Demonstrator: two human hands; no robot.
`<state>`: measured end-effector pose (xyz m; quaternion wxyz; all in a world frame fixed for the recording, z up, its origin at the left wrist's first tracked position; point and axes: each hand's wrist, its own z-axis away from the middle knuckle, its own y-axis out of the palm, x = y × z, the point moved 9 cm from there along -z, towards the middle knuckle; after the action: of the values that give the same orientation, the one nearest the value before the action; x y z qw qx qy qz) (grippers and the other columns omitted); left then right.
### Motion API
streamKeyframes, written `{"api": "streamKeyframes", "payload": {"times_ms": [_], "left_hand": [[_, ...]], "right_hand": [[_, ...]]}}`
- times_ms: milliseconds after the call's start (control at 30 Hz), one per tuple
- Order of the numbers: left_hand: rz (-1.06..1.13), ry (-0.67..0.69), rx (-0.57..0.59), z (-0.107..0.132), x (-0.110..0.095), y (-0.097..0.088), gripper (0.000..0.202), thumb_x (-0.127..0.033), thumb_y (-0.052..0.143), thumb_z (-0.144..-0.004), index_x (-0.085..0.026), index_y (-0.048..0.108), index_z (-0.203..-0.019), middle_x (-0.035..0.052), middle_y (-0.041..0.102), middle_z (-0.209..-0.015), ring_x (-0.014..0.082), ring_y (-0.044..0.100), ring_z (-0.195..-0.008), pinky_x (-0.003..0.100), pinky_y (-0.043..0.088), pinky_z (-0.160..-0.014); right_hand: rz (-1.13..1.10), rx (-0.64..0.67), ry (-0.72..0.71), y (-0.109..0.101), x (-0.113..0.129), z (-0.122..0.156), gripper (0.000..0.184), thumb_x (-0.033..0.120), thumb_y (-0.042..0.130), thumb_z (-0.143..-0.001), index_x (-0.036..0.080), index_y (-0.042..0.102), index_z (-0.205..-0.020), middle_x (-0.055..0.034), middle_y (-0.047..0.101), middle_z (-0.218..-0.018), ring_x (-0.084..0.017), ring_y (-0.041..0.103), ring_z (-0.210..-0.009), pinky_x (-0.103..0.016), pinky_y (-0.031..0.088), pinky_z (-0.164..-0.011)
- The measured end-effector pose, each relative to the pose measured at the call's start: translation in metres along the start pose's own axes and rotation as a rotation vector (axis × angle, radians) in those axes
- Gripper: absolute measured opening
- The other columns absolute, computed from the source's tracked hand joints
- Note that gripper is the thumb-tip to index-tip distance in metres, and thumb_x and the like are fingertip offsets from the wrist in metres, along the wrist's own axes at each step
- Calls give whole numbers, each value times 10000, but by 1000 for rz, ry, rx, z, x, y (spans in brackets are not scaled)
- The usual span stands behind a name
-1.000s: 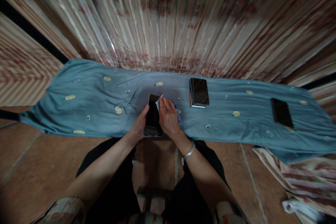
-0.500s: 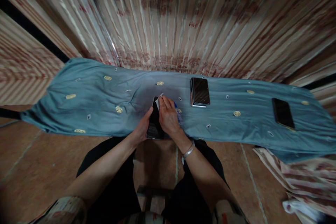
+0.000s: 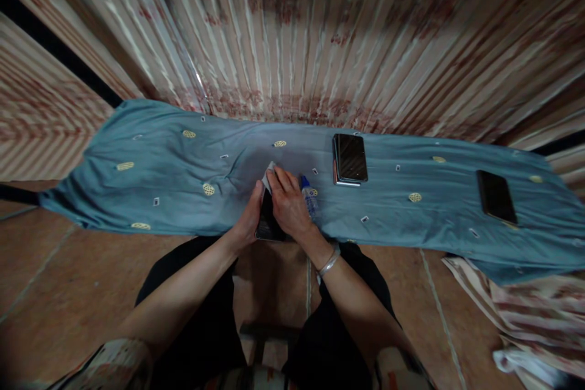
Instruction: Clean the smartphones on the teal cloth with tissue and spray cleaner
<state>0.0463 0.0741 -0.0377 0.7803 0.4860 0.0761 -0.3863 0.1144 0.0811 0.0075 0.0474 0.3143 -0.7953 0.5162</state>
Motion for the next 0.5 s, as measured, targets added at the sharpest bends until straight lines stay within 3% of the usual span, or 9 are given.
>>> {"api": "streamKeyframes", "payload": {"times_ms": [133,233,333,500], "left_hand": [[-62,108,-66,-2,-11,-7,431,-301,419,-1126,-184,675,-1453,60,783,-1392,173,572,-1508,322,361,-1317],[-105,127,-107,-3,-13,-10,405,-262,412,-1117,-204,707,-1387,54,803,-1344,190,553,-1528,366,376,-1317],[-123,115,-86,-1,-12,-6,424,-261,386,-1118,-213,715,-1380,61,815,-1312,222,567,-1518,410,383,-1322],[-152,109,-13,2,-8,2,442,-272,377,-1131,-127,674,-1424,99,789,-1364,180,575,-1506,331,351,-1332]], "right_hand": [[-5,28,-54,3,12,3,569,39,393,-1019,105,620,-1537,-205,592,-1603,-310,527,-1489,-554,473,-1261],[-3,48,-74,6,16,4,568,37,399,-1018,118,629,-1531,-192,596,-1606,-314,529,-1495,-563,481,-1259],[-2,56,-66,6,11,2,598,25,406,-1003,136,608,-1555,-187,597,-1610,-310,531,-1502,-575,478,-1266],[32,12,-24,0,-1,-2,604,9,399,-992,135,621,-1539,-173,615,-1595,-295,558,-1481,-549,470,-1277]]}}
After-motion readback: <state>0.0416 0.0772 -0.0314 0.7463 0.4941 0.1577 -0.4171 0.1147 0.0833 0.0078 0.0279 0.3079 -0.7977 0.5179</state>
